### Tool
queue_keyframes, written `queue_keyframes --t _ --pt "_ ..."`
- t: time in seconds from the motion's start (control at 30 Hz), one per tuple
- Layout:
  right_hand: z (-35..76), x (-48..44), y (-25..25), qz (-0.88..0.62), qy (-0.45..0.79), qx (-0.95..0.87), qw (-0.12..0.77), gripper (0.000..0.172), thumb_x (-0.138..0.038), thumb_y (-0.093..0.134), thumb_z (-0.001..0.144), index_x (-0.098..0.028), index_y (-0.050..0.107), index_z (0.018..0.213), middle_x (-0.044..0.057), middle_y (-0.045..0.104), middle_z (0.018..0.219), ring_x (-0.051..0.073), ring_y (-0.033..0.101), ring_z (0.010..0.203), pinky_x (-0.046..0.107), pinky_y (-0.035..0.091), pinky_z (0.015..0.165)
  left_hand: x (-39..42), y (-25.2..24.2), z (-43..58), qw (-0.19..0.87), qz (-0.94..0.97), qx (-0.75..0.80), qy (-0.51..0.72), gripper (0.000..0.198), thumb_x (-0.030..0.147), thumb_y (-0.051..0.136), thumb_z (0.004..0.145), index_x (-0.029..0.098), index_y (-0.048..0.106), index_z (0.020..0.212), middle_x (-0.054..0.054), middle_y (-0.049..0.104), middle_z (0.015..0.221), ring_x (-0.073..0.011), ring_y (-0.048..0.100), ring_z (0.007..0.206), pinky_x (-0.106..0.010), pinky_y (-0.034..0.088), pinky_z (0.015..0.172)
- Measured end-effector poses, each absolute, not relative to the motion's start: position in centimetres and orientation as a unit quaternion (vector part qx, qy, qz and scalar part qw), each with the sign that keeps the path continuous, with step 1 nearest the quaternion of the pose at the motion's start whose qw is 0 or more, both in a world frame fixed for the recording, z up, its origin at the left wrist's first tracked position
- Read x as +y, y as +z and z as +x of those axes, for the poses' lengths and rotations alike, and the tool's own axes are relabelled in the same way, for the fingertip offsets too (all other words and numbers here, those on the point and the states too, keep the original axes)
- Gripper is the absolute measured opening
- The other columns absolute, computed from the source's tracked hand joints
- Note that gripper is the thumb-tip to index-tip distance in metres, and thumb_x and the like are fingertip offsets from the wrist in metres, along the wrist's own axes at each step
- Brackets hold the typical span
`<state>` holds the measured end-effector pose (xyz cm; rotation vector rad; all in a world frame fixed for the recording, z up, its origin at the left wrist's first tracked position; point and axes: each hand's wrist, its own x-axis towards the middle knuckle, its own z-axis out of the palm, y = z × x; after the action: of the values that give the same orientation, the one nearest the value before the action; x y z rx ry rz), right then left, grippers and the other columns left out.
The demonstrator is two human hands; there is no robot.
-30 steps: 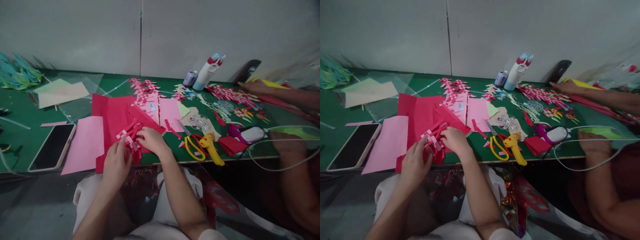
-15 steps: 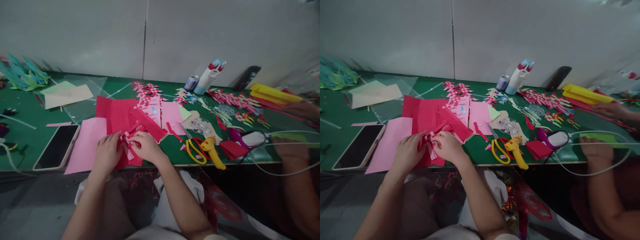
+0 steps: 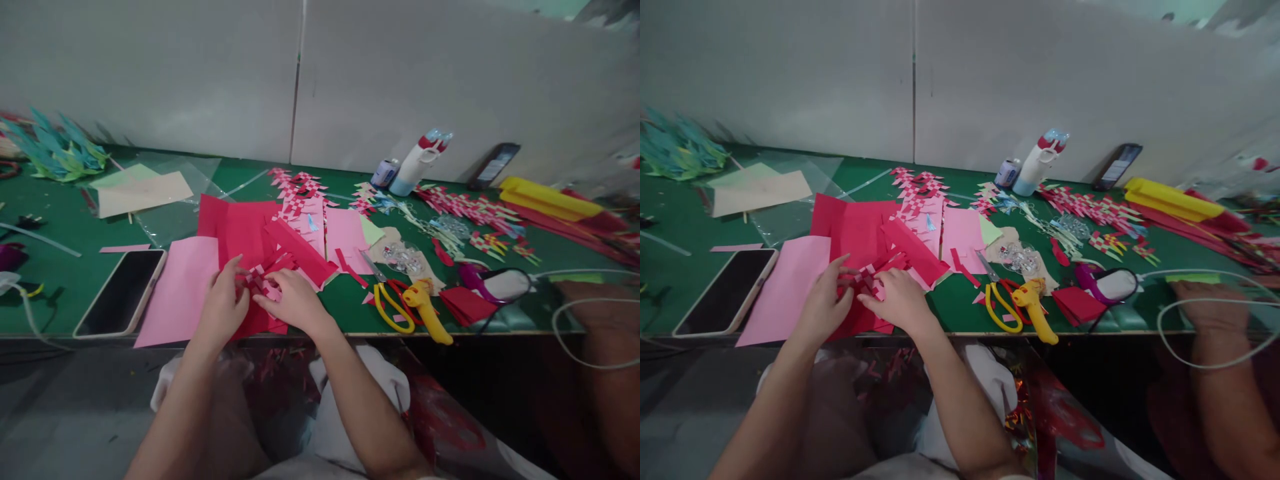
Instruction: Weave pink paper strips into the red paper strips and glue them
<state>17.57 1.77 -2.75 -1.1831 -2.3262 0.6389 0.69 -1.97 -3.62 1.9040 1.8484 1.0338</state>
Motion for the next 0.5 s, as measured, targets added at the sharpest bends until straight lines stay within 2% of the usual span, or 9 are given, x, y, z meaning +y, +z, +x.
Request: queue_keyframes --t 0.13,0.23,0.4,0.5 --pt "16.8 1.4 -2.9 -0.456 0.202 -0.842 0.207 0.046 -0.041 0.069 0.074 -0.012 0.060 0.109 0.011 0.062 0.100 0.024 0.057 0.097 0.036 0.044 0.087 -2.2 -3.9 0.8 0.221 0.622 0.630 0.409 0.061 0.015 0.042 0.079 0.018 0.030 0.139 -0.013 0.058 0.117 -0.0166 0.064 0.084 -0.040 0.052 0.082" --pt "16.2 1.0 -2.9 -0.477 0.172 -0.841 0.189 0.046 -0.040 0.068 0.074 -0.012 0.059 0.110 0.013 0.062 0.101 0.028 0.055 0.099 0.039 0.045 0.087 -2.2 -3.9 1.3 0.251 0.607 0.611 0.442 0.060 0.014 0.042 0.079 0.019 0.032 0.137 -0.013 0.055 0.122 -0.0151 0.064 0.087 -0.038 0.053 0.084" --pt "15.9 0.7 -3.1 -0.502 0.149 -0.832 0.185 0.026 -0.022 0.055 0.083 -0.014 0.060 0.107 0.012 0.062 0.101 0.026 0.056 0.098 0.036 0.046 0.084 -2.2 -3.8 2.4 0.265 0.613 0.559 0.491 0.056 0.012 0.041 0.080 0.020 0.034 0.135 -0.013 0.053 0.124 -0.0165 0.062 0.100 -0.041 0.050 0.093" --pt "16.5 1.0 -3.1 -0.519 0.178 -0.808 0.216 0.021 -0.016 0.047 0.085 -0.016 0.062 0.100 0.010 0.064 0.095 0.022 0.059 0.091 0.032 0.046 0.081 -2.4 -3.8 2.8 0.254 0.620 0.543 0.506 0.055 0.011 0.041 0.080 0.021 0.035 0.134 -0.014 0.051 0.128 -0.0176 0.061 0.104 -0.042 0.049 0.094"
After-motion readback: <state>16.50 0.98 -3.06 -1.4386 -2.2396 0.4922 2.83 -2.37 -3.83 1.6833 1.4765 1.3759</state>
